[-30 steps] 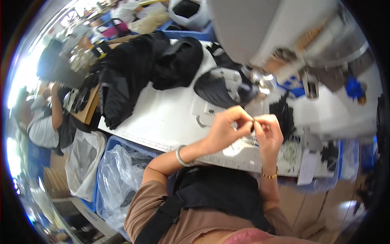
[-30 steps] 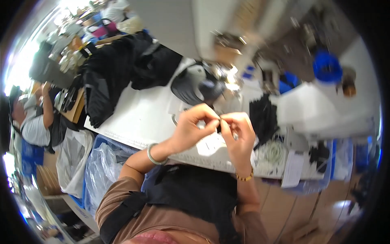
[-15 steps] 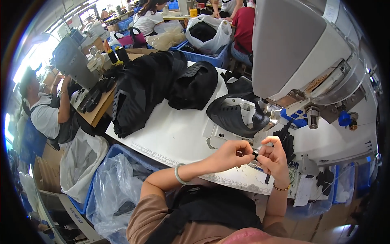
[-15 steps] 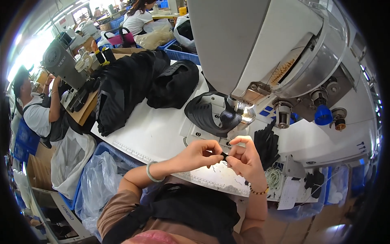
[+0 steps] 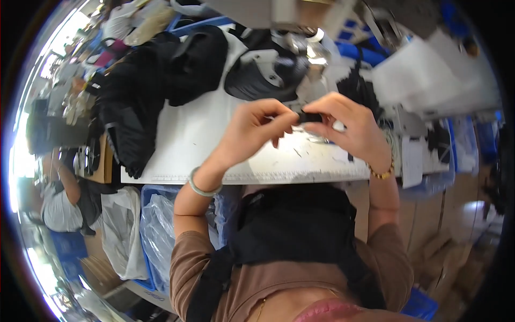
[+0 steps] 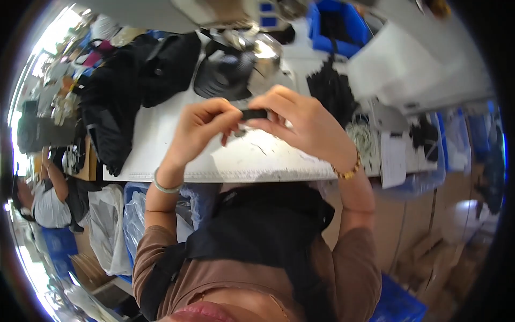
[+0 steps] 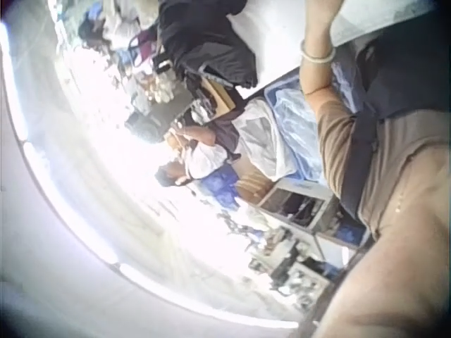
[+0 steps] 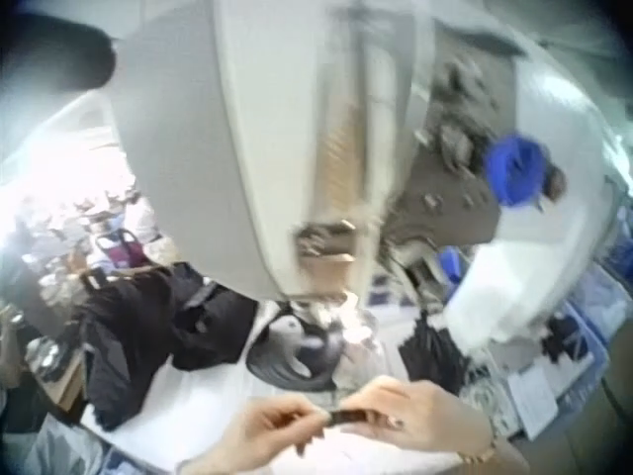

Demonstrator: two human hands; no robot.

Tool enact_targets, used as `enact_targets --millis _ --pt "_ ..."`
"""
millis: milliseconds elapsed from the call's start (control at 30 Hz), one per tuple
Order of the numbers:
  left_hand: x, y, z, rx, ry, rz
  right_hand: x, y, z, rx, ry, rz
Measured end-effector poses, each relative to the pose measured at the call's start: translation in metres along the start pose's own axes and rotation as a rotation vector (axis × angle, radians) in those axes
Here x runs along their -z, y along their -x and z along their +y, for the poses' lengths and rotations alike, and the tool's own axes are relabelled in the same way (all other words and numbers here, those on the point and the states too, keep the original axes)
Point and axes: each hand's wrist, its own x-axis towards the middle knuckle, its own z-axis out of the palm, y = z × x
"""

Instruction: Sew and assemble components of a shoe upper using an industrial sewing machine.

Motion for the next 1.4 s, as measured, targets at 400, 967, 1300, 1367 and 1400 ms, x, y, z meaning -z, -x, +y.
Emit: enact_targets --millis 400,967,1300,1367,1400 --pt "-0.012 -0.006 0.004 -0.074 -0.032 0.074 -0.010 0.010 0.007 0.065 -0.097 0.215" --pt "0.012 -0.038 0.026 -0.225 0.032 0.332 -0.058 -0.018 0.012 -0.336 -0.762 0.566" --pt "0.011 -0.043 0.017 -0.192 -0.346 0.383 -0.070 -0.013 0.024 -0.081 -0.321 0.586" --pt "0.012 -0.043 0.018 -0.162 -0.377 0.385 -0.068 -0.012 0.025 -0.058 -0.203 0.571" --pt "0.013 -0.043 0.017 -0.181 -0.418 0.378 -0.068 -0.012 0.024 -0.059 -0.201 0.566"
